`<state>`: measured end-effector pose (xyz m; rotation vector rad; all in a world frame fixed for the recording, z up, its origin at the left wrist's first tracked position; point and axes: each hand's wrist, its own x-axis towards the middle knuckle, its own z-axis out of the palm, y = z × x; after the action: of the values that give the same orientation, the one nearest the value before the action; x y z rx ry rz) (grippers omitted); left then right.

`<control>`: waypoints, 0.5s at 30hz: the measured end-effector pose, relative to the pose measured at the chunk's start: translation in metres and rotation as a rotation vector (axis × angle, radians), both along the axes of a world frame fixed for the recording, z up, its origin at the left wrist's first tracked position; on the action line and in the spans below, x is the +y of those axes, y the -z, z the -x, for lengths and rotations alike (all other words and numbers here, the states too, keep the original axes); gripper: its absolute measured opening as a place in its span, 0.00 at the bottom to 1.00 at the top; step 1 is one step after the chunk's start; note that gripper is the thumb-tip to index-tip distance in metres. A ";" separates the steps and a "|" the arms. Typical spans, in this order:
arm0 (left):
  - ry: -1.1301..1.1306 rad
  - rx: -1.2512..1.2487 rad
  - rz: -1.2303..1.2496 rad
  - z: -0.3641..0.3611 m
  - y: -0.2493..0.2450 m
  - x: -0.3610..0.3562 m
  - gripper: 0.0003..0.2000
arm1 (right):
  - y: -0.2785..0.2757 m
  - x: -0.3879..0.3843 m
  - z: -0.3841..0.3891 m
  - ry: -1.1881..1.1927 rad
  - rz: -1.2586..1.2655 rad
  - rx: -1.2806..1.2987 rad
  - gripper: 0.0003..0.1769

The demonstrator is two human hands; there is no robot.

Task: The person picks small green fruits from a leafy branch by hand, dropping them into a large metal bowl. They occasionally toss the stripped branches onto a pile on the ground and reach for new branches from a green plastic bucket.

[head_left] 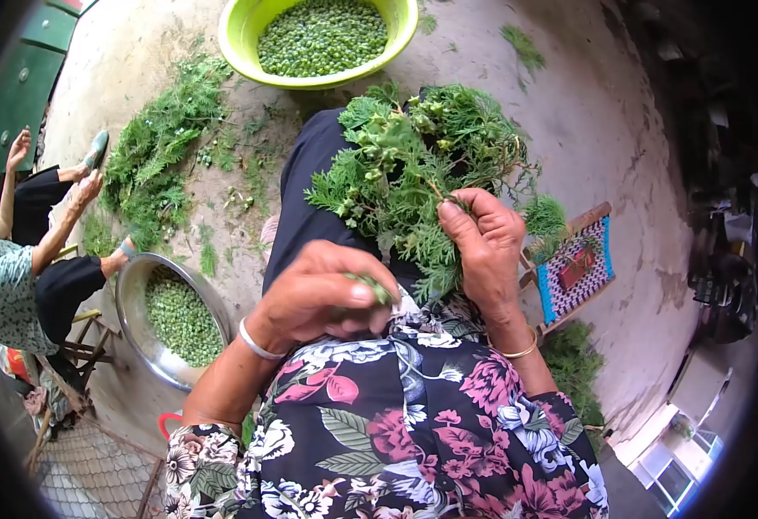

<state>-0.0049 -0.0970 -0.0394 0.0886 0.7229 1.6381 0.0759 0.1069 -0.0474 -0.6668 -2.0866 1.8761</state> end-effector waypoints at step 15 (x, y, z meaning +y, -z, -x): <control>-0.919 1.372 0.636 0.219 -0.030 0.082 0.34 | -0.003 -0.001 -0.018 -0.643 -0.341 0.157 0.09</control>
<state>-0.2235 -0.0146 -0.0094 0.5012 2.5926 1.9476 0.0940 0.1055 -0.0444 0.2582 -2.6163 1.6833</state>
